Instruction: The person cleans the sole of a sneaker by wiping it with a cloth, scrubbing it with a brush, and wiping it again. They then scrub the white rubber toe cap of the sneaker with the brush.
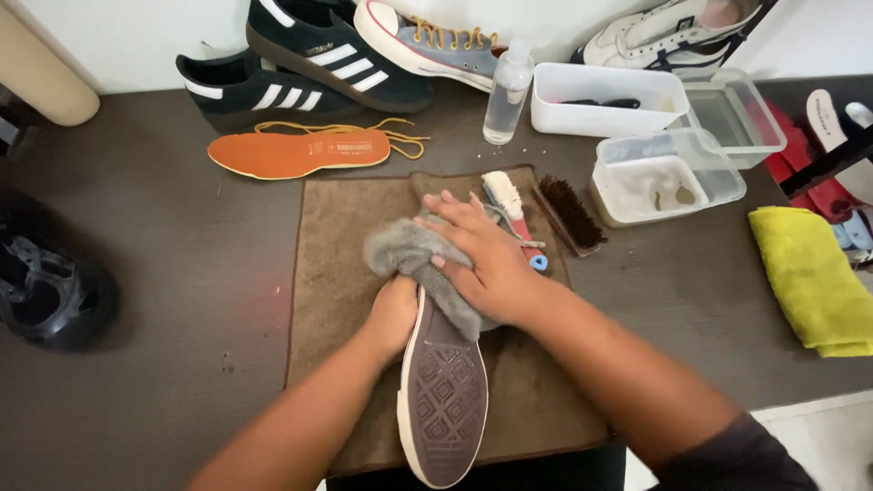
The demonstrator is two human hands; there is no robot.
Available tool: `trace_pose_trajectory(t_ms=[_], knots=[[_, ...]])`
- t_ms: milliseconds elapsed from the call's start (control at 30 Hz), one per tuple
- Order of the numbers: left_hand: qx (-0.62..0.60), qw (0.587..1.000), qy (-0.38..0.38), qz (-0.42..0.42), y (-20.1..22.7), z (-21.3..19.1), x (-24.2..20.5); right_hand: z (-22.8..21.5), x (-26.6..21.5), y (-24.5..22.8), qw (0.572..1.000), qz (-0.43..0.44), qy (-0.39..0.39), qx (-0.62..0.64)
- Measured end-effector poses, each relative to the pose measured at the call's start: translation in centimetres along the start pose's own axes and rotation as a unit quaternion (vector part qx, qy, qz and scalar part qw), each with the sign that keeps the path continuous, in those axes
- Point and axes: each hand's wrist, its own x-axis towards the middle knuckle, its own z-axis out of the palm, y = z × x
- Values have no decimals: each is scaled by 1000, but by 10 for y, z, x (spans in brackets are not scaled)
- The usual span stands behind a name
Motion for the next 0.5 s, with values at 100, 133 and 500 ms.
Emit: trace_pose_trajectory(t_ms=[100,133,500], knots=[[84,995,11,43,5,-2,3,2,-10,-21,999,-28,-40,-23],[80,996,12,38,1,-1,3,2,-13,-29,999,-22,-44,-20],[413,888,28,199,-2,-15,14,-1,-51,-91,993,-77,-32,87]])
